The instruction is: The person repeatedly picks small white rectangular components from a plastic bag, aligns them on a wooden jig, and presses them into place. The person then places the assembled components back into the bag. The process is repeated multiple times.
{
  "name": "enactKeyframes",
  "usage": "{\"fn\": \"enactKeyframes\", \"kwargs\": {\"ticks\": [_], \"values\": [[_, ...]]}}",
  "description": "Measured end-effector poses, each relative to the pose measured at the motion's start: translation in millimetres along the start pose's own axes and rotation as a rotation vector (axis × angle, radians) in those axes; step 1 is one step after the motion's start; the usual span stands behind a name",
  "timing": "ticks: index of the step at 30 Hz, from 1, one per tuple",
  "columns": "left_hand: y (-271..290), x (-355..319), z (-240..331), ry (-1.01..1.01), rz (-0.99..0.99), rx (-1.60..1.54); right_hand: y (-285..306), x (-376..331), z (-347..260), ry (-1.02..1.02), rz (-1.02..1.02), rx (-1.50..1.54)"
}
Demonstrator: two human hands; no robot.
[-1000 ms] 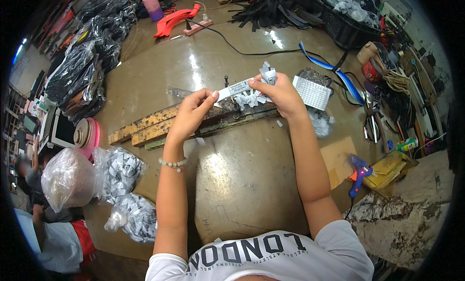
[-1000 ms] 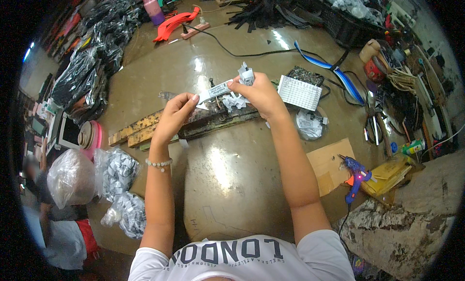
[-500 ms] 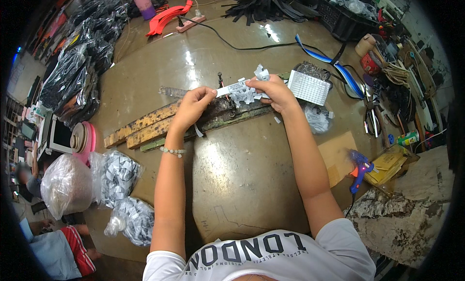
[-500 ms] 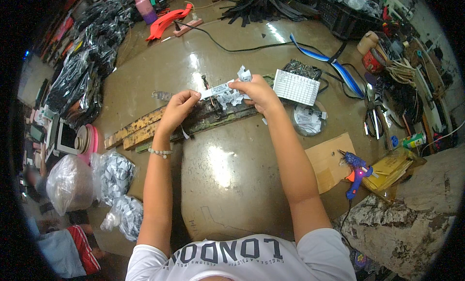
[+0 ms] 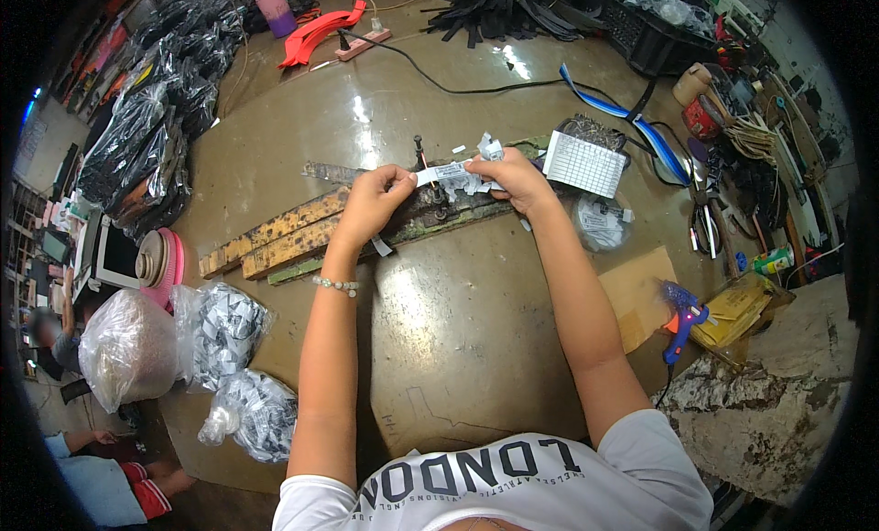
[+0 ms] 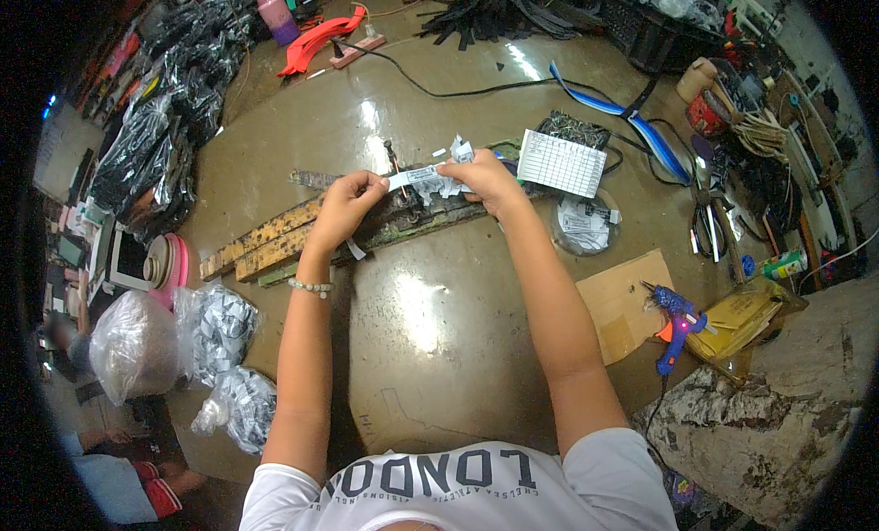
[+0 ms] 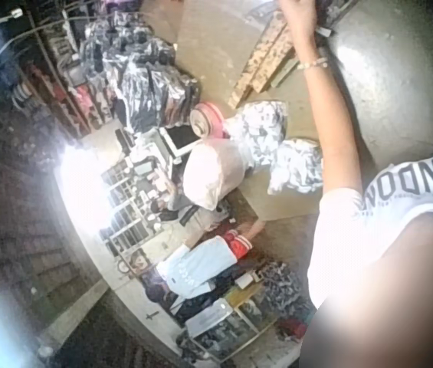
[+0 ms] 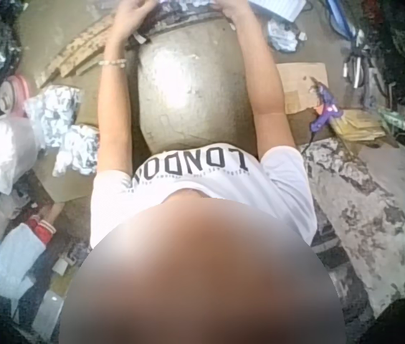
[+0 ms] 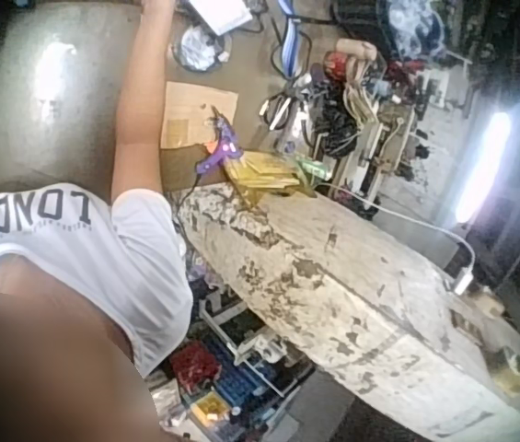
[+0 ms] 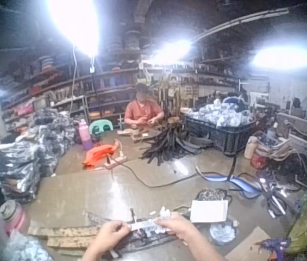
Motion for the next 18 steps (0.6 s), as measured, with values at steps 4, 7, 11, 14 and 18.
{"fn": "enactKeyframes", "kwargs": {"ticks": [4,7,11,14,18], "values": [[0,0,0,0.01,0.053,-0.006,2,-10,-17,0.131,0.104,0.017],[10,-13,11,0.022,0.106,-0.085,0,-33,-38,0.289,0.013,0.09],[29,-76,40,0.057,-0.129,0.012,-1,-77,-54,0.314,-0.097,0.007],[24,-123,60,0.174,-0.255,0.41,-12,-102,-50,0.311,-0.177,-0.026],[-8,-139,86,-0.02,0.202,-0.034,-29,-123,-32,0.278,-0.236,-0.086]]}}
Point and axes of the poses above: each hand's wrist, its own x-axis towards the middle knuckle, its own y-axis out of the back of the hand, z = x × y, the point moved 2 cm from there along x, towards the middle knuckle, and after that the axes turned 1 degree about x, right-handed, at the moved point
